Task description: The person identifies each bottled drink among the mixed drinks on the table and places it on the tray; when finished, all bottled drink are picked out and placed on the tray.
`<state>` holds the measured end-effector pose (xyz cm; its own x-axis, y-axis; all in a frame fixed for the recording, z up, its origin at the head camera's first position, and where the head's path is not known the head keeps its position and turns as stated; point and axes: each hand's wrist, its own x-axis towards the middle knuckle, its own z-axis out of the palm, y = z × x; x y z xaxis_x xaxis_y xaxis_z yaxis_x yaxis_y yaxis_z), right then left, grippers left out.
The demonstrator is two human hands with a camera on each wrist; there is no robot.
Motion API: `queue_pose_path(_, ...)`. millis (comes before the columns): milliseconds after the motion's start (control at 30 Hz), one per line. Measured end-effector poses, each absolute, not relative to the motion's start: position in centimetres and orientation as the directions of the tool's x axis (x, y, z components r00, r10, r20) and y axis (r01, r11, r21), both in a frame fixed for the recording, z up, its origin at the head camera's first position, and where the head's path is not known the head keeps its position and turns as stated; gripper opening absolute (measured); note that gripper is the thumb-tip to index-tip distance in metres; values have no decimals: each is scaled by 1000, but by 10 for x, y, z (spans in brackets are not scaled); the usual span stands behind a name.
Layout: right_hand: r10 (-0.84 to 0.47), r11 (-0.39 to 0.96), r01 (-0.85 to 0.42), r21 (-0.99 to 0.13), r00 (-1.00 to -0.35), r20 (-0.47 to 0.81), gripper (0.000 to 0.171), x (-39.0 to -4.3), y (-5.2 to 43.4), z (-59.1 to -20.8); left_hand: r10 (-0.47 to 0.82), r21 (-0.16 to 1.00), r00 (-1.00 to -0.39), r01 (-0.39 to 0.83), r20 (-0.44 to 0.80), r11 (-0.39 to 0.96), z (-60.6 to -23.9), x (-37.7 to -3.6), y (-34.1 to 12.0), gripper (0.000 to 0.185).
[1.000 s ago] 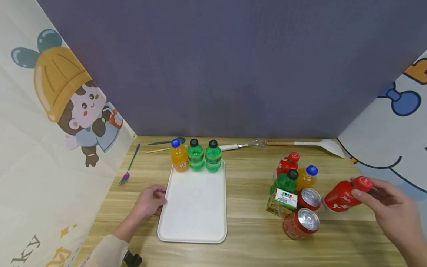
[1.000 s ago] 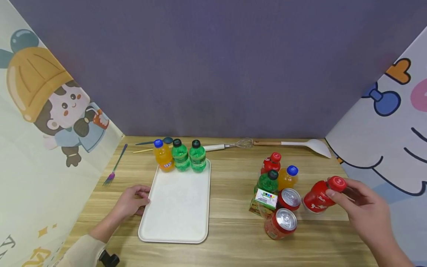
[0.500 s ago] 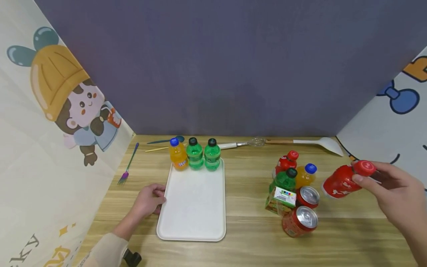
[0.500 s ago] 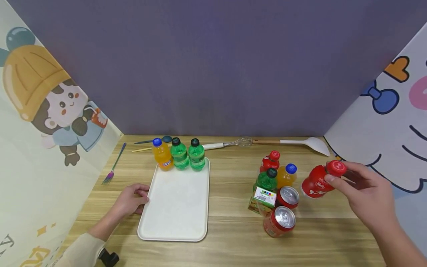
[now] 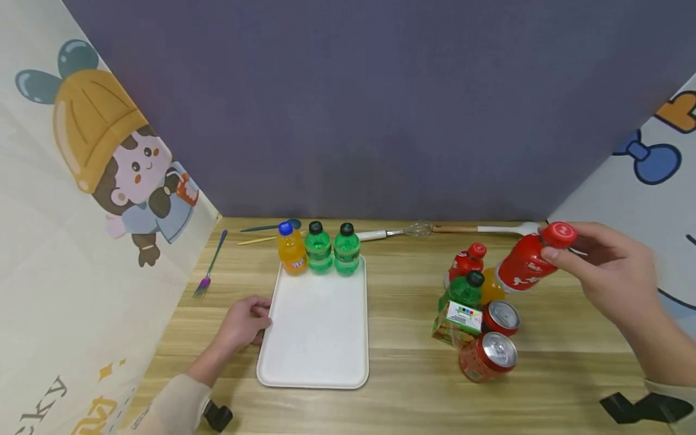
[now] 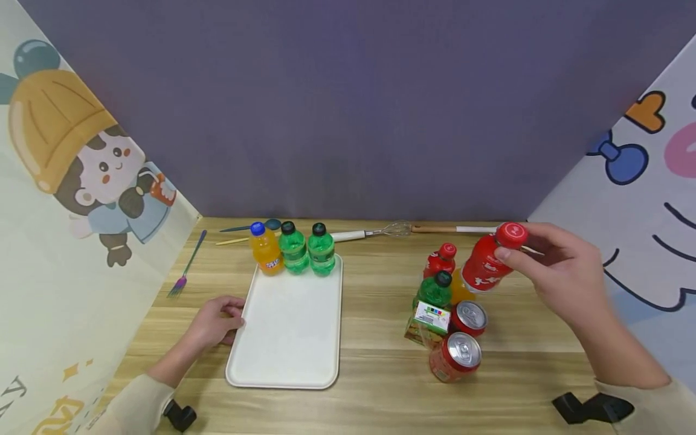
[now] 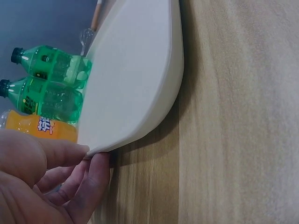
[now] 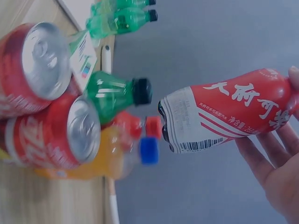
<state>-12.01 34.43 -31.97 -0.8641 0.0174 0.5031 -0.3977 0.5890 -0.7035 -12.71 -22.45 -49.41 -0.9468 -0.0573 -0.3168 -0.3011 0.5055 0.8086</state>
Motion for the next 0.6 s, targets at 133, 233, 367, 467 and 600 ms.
queue_pose_path(133,-35,538,-438,-720,-865,500,37,-132,328,-315,-56,814,-951,-290,-304,503,-492,-128,-224,43)
queue_pose_path(233,-78,513,-459,-725,-866,493,36,-141,313,-312,-56,812,-951,-291,-305,507,-493,-128,-224,43)
queue_pose_path(367,-133,499,-466,-731,-874,467,34,-151,293,-309,-61,802,-948,-297,-312,517,-493,-129,-224,43)
queue_pose_path(467,-159,493,-432,-755,-898,410,34,-158,277,-307,-61,799,-946,-303,-319,520,-493,-129,-223,44)
queue_pose_path(600,-189,479,-373,-795,-928,322,35,-164,255,-303,-60,797,-942,-312,-330,517,-494,-129,-223,44)
